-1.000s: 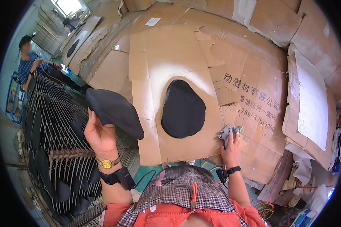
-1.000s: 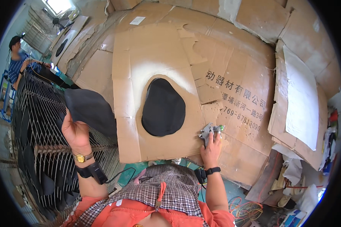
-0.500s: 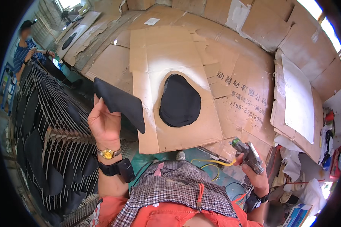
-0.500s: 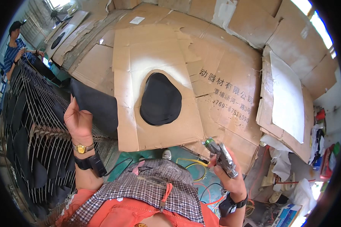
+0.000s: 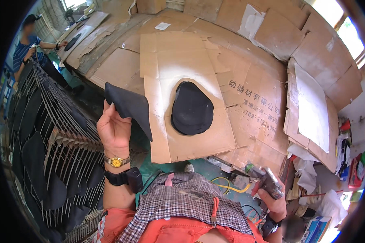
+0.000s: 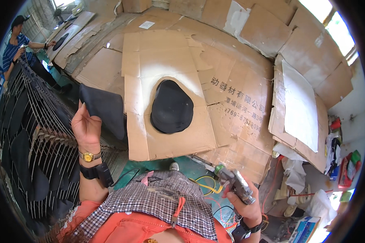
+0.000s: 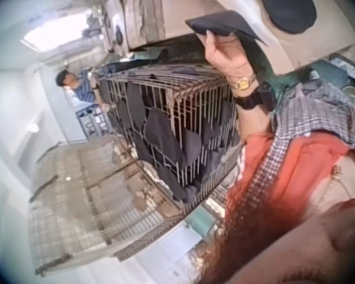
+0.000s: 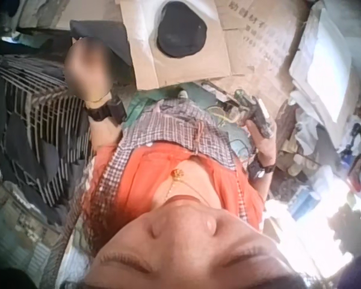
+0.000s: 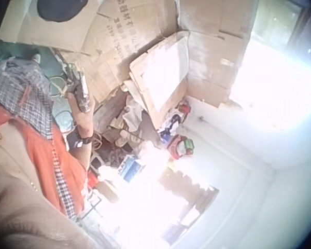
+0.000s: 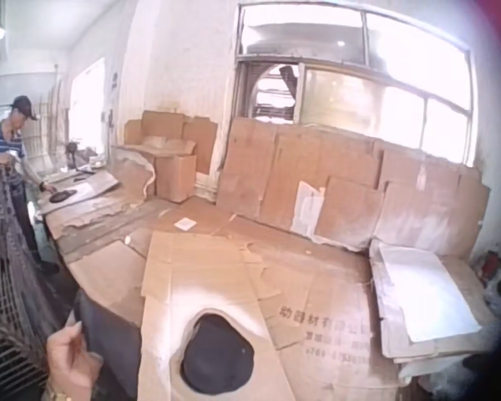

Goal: The person repeatedly picks up black shoe insoles from a wire rack, sprays them with a handheld spray gun, and places them on a cardboard sheet. The person flips the insoles to spray both sides and continues the process for multiple units.

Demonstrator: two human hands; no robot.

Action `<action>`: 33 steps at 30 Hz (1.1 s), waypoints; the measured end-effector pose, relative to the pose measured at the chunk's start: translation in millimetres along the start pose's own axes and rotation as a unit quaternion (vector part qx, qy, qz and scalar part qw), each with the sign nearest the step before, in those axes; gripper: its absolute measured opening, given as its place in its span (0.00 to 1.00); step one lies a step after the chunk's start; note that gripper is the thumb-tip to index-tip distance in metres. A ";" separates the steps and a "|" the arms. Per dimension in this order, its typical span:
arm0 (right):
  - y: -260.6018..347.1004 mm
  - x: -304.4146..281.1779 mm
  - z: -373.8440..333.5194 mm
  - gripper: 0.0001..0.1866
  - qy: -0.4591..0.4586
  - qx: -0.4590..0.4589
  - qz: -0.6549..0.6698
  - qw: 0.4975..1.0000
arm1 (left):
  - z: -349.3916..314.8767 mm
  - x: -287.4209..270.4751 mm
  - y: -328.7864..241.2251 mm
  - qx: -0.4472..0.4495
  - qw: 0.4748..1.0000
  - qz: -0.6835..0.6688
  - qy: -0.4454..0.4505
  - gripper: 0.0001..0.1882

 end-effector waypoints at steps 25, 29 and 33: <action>3.4 -11.6 -19.0 0.33 -0.097 -0.010 0.004 0.995 | 6.1 -5.1 9.6 -0.012 0.999 0.020 -0.047 0.24; 2.5 -5.4 -16.6 0.33 -0.045 -0.015 0.012 0.999 | 7.3 -13.9 12.5 -0.015 1.000 0.008 -0.024 0.24; -0.4 0.7 1.9 0.35 -0.101 -0.046 0.022 0.994 | 8.2 -11.2 14.4 -0.018 0.999 0.014 -0.037 0.24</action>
Point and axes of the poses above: each hand's wrist, its own z-axis towards the middle knuckle, its own x-axis out of the palm, y = z × x, the point moved 4 cm from there along z, towards the middle knuckle, and after that the axes turned 5 degrees about y, right-handed, at the moved point
